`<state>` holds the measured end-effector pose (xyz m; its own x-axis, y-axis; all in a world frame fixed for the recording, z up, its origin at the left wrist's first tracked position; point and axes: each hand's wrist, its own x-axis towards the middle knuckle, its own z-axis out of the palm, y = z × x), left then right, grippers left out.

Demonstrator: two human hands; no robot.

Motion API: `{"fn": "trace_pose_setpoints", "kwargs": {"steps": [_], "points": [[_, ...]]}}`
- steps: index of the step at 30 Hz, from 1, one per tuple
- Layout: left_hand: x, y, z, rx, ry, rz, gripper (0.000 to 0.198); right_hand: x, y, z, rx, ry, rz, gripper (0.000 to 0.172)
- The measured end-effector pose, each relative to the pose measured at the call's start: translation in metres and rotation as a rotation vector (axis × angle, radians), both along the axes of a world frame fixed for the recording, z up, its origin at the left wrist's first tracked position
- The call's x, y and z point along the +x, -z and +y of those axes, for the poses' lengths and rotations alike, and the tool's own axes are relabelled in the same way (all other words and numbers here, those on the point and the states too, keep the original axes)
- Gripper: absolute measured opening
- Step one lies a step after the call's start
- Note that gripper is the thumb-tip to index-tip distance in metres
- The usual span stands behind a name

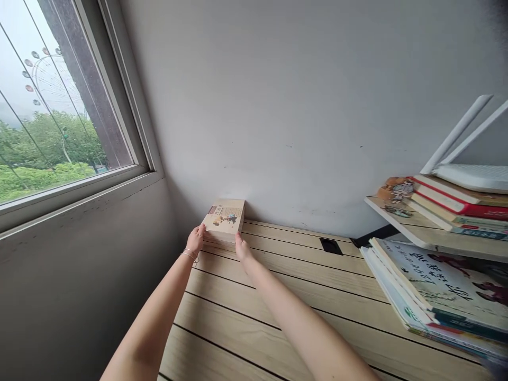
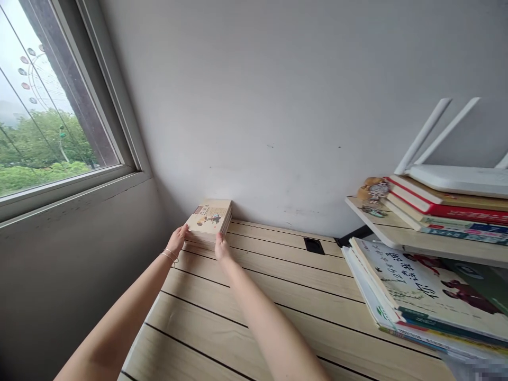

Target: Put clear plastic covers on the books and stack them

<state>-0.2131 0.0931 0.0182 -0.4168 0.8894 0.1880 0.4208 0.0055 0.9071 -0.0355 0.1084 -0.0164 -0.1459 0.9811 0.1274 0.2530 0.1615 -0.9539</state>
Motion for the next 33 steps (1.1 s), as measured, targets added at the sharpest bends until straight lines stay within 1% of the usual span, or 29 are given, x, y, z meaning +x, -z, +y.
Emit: {"fn": "trace_pose_setpoints", "kwargs": {"steps": [3, 6, 8, 10, 11, 12, 13, 14, 15, 17, 19, 21, 22, 24, 27, 29, 30, 33], "points": [[0.001, -0.005, -0.001, 0.001, -0.02, 0.022, 0.055, -0.004, -0.002, -0.002, -0.07, 0.024, 0.056, 0.076], [0.01, -0.015, -0.008, 0.023, -0.092, 0.068, 0.047, 0.003, -0.001, -0.017, -0.055, 0.005, 0.119, 0.067], [0.023, -0.02, -0.019, 0.06, -0.182, 0.112, 0.052, 0.016, 0.002, -0.037, -0.026, -0.003, 0.15, 0.059], [0.042, -0.022, -0.035, 0.122, -0.236, 0.181, 0.06, 0.034, 0.006, -0.066, 0.008, 0.004, 0.15, 0.052], [0.054, -0.021, -0.044, 0.193, -0.251, 0.318, 0.062, 0.044, 0.008, -0.082, 0.039, -0.015, 0.131, 0.048], [0.068, -0.018, -0.054, 0.272, -0.217, 0.449, 0.062, 0.056, 0.009, -0.099, 0.113, -0.05, 0.053, 0.046], [0.082, -0.015, -0.063, 0.323, -0.142, 0.548, 0.059, 0.067, 0.009, -0.115, 0.187, -0.072, -0.022, 0.043], [0.098, -0.012, -0.073, 0.346, -0.043, 0.64, 0.053, 0.079, 0.008, -0.131, 0.243, -0.095, -0.095, 0.04], [0.116, -0.008, -0.083, 0.328, 0.064, 0.716, 0.048, 0.091, 0.006, -0.146, 0.28, -0.117, -0.155, 0.036], [0.151, 0.0, -0.102, 0.192, 0.259, 0.843, 0.04, 0.115, 0.0, -0.169, 0.289, -0.145, -0.199, 0.028], [0.183, 0.007, -0.119, 0.035, 0.406, 0.952, 0.041, 0.138, -0.004, -0.184, 0.248, -0.15, -0.189, 0.021], [0.208, 0.013, -0.13, -0.066, 0.516, 1.034, 0.045, 0.16, -0.006, -0.194, 0.197, -0.131, -0.175, 0.016], [0.216, 0.016, -0.134, -0.093, 0.556, 1.068, 0.047, 0.17, -0.005, -0.198, 0.17, -0.114, -0.166, 0.015], [0.226, 0.022, -0.137, -0.132, 0.591, 1.121, 0.052, 0.189, -0.004, -0.207, 0.123, -0.083, -0.142, 0.014], [0.228, 0.027, -0.135, -0.167, 0.584, 1.184, 0.057, 0.215, -0.008, -0.225, 0.049, -0.061, -0.106, 0.016], [0.227, 0.03, -0.132, -0.159, 0.571, 1.21, 0.058, 0.233, -0.019, -0.239, 0.043, -0.065, -0.096, 0.017], [0.226, 0.03, -0.131, -0.148, 0.563, 1.221, 0.058, 0.244, -0.027, -0.246, 0.073, -0.063, -0.104, 0.017], [0.226, 0.031, -0.13, -0.14, 0.544, 1.243, 0.058, 0.28, -0.055, -0.256, 0.229, -0.03, -0.227, 0.016]]}}
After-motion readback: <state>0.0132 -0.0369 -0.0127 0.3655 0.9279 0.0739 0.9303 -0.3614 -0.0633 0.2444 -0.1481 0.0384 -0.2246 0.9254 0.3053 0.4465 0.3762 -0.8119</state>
